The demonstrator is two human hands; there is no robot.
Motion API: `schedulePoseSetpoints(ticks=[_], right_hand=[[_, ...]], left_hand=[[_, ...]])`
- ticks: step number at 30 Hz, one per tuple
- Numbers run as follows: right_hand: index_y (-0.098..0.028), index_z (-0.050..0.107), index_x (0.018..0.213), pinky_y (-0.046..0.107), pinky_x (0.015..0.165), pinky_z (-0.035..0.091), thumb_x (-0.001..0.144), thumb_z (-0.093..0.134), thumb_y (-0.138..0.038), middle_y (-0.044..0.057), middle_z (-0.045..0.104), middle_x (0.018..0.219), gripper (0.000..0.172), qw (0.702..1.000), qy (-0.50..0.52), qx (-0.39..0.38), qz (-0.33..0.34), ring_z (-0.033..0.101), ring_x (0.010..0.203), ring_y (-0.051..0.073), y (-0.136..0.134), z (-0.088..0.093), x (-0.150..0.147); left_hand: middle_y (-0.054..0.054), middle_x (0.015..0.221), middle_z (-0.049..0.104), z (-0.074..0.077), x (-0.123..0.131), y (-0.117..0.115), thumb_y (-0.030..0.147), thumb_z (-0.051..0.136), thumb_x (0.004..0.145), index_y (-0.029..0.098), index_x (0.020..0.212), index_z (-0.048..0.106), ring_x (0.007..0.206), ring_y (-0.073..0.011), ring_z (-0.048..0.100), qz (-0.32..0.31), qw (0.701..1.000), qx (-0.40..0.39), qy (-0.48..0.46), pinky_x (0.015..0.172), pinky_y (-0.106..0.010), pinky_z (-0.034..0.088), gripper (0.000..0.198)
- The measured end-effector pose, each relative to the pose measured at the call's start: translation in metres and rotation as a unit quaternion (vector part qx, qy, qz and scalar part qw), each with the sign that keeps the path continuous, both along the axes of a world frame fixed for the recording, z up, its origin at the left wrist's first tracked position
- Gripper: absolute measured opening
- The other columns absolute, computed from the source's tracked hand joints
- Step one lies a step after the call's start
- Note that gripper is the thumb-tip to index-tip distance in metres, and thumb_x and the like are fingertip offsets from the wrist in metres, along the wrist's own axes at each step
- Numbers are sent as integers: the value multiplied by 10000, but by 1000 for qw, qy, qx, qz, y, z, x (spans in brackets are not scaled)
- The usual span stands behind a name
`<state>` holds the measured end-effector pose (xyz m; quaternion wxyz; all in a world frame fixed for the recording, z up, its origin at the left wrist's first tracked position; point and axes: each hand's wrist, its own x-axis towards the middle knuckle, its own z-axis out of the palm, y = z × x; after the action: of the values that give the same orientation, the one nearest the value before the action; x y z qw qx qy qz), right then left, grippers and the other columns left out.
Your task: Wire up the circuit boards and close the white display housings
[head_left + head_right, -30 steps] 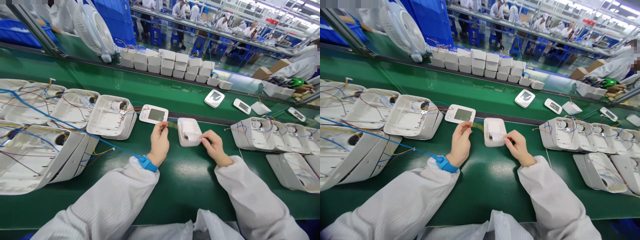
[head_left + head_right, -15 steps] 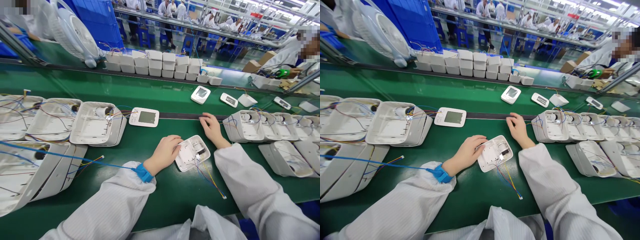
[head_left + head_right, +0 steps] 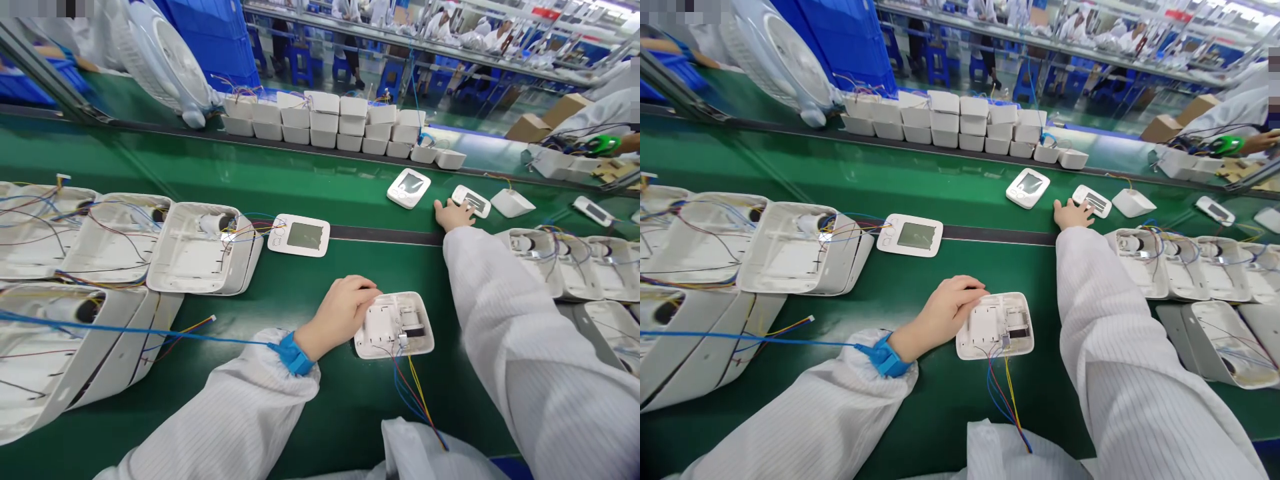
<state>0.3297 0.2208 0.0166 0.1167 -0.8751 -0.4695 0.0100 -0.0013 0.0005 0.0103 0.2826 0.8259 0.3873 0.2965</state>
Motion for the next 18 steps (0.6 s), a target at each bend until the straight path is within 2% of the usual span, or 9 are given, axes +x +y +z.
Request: schedulePoseSetpoints(ticks=[4, 10, 12, 13, 14, 16, 17, 18], right_hand=[[-162, 489, 1427, 678, 1095, 245, 989, 335, -497, 202, 278, 1585, 573, 999, -31, 2, 13, 218, 1453, 393, 3, -5, 0], [-76, 636, 1208, 631, 1132, 174, 950, 384, -230, 219, 577, 1317, 392, 988, -96, 47, 108, 434, 1298, 335, -13, 1, -16], [-112, 645, 1205, 560, 1163, 158, 940, 410, -202, 181, 599, 1304, 365, 980, -109, 62, 153, 436, 1302, 302, -17, 5, -19], [-129, 612, 1263, 525, 1169, 167, 939, 439, -215, 172, 569, 1354, 378, 976, -115, 73, 168, 412, 1328, 292, -19, 6, -19], [-135, 543, 1351, 496, 1167, 192, 933, 484, -247, 177, 509, 1426, 436, 975, -118, 83, 167, 376, 1362, 291, -20, 8, -18], [-98, 333, 1498, 464, 1122, 286, 909, 578, -335, 236, 372, 1519, 681, 985, -107, 74, 110, 332, 1401, 314, -21, 12, -15], [-66, 266, 1519, 459, 1076, 344, 905, 596, -371, 277, 362, 1509, 761, 992, -95, 55, 69, 358, 1385, 333, -22, 13, -13], [-43, 269, 1510, 455, 1020, 394, 915, 584, -382, 304, 404, 1467, 754, 996, -81, 30, 32, 411, 1348, 348, -23, 15, -12]], left_hand=[[-42, 1153, 694, 1, 1, -1, 205, 468, 978, 251, 1075, 713, 1112, -216, 595, -1, 1000, -6, 4, 910, -401, 435, 267], [-24, 1111, 709, 5, 3, 0, 223, 464, 984, 247, 1053, 713, 1076, -209, 596, 2, 1000, -9, 12, 873, -391, 417, 260], [-20, 1088, 716, 6, 3, 0, 216, 460, 983, 245, 1041, 713, 1075, -206, 597, 1, 1000, -10, 10, 878, -389, 413, 261], [-20, 1076, 720, 6, 3, 0, 214, 459, 981, 243, 1036, 713, 1074, -207, 598, 0, 1000, -12, 10, 879, -389, 412, 262], [-20, 1067, 723, 7, 3, 0, 211, 459, 979, 242, 1033, 713, 1074, -209, 599, -1, 1000, -13, 11, 880, -389, 411, 262], [-21, 1059, 729, 7, 3, 0, 204, 460, 974, 242, 1031, 714, 1077, -213, 601, -3, 1000, -14, 12, 885, -391, 411, 263], [-21, 1058, 731, 8, 3, 0, 200, 462, 970, 241, 1032, 714, 1078, -214, 602, -2, 1000, -13, 12, 886, -392, 411, 262], [-21, 1058, 733, 8, 3, 0, 195, 465, 966, 240, 1032, 714, 1080, -215, 603, -1, 1000, -12, 11, 888, -393, 412, 261]])
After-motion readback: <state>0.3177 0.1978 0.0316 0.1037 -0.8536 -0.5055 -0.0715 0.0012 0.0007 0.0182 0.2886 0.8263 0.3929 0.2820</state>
